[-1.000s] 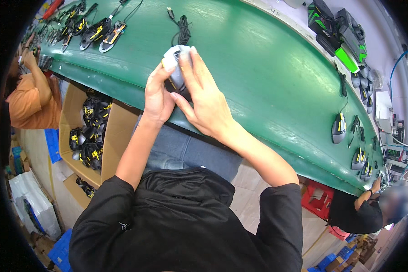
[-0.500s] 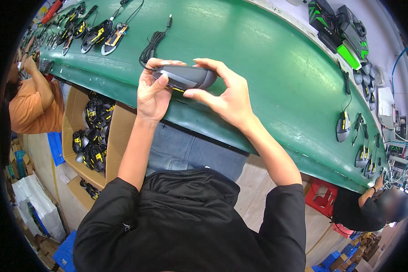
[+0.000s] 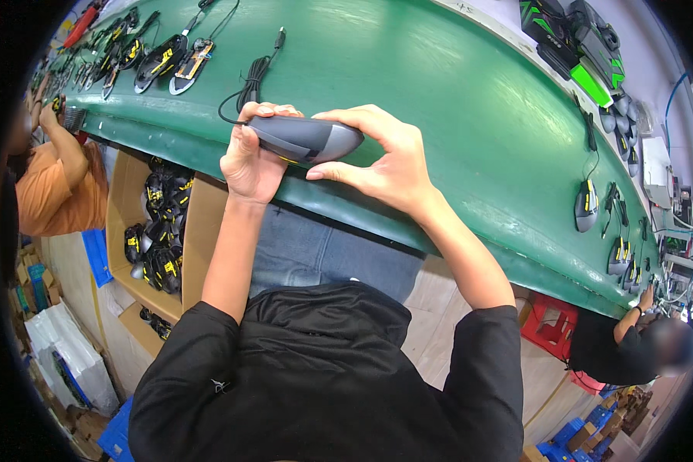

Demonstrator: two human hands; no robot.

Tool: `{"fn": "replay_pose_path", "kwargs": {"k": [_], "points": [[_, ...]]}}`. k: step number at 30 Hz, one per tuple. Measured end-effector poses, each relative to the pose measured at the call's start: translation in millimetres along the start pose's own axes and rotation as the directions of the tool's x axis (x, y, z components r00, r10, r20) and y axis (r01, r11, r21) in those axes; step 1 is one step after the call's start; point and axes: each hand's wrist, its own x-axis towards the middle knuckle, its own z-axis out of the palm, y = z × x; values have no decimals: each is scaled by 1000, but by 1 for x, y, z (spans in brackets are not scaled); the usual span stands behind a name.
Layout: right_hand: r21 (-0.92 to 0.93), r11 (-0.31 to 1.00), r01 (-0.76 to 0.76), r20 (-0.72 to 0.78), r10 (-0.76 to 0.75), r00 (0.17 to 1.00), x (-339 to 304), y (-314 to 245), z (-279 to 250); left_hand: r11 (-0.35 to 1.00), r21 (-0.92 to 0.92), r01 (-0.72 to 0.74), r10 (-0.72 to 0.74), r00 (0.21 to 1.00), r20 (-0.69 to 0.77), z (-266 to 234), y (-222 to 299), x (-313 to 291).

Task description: Assemble internal and external components of computer mice on an assembly line.

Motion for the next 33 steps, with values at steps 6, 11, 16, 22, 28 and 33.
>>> {"fn": "replay_pose_path", "kwargs": {"k": [6, 11, 16, 22, 28, 33], "points": [[182, 935, -305, 19, 307, 952, -6, 2, -1, 991, 83, 106, -91, 982, -167, 12, 1, 5], [519, 512, -685, 206, 703, 681, -17, -5, -22, 974, 31, 226, -216, 957, -193, 13, -5, 4], [717, 271, -642, 271, 741, 615, -30, -15, -26, 943, 172, 284, -282, 959, -37, 12, -3, 4], [827, 48, -560, 329, 767, 551, -36, -14, -27, 935, 259, 242, -241, 970, -35, 12, -8, 7], [853, 233, -468, 2, 894, 448, -56, -4, -78, 889, 360, 282, -301, 954, -3, 13, -13, 6], [890, 319, -327, -163, 890, 425, -109, 21, -164, 877, 380, 296, -312, 950, -20, 11, -9, 3]]}}
